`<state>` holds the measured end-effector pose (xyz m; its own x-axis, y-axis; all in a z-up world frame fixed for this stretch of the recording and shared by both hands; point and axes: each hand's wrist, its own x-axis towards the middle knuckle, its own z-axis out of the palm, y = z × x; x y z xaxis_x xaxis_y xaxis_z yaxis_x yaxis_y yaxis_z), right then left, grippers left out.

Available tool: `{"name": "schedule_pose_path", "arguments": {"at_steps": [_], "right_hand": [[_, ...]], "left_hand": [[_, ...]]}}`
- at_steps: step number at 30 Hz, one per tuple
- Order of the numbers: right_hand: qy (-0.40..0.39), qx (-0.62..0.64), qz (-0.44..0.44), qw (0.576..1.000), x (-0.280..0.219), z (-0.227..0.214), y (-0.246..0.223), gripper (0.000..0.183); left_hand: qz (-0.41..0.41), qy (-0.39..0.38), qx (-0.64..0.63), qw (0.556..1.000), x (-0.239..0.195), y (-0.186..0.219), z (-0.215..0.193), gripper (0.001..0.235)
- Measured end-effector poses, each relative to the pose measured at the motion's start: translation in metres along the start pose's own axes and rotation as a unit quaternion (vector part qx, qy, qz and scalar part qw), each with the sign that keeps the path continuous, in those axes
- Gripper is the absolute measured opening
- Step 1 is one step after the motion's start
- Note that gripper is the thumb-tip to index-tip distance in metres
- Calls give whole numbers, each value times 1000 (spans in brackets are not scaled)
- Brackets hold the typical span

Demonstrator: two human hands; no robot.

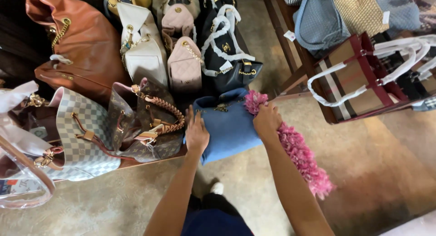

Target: The person uses a pink feather duster to clean several handbags on a display table. They wipe the surfaces of a black handbag, a beige quilted handbag, a white handbag, and a blue handbag, moving from one bag to the next.

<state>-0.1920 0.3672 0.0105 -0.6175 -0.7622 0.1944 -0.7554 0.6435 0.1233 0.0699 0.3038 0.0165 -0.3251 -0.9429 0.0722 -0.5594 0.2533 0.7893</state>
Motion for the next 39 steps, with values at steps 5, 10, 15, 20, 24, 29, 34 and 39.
{"name": "schedule_pose_path", "arguments": {"at_steps": [5,10,15,20,24,29,34,39], "right_hand": [[113,68,-21,991,-17,8,-22,34],[230,-29,-105,967,-54,41,-81,45],[10,224,-163,961,-146,-55,-132,42],[60,305,-181,933,-151,16,-55,36],[114,138,72,981,-122,41,23,7],[190,223,57,954,-129,31,-28,19],[188,256,-95,943,-172,-20,-131,34],[40,159,-156,974,-135,-8,-135,31]], "left_hand": [[0,121,-92,988,-8,-26,39,41],[24,189,-185,964,1,-35,57,41],[-17,202,-675,709,-12,17,48,40],[74,180,-257,947,-6,-48,45,30],[43,142,-192,970,-7,-40,43,35],[24,141,-194,971,-6,-33,41,37],[75,150,-239,957,-2,-53,42,40],[-53,42,-703,708,-4,-53,46,79]]}}
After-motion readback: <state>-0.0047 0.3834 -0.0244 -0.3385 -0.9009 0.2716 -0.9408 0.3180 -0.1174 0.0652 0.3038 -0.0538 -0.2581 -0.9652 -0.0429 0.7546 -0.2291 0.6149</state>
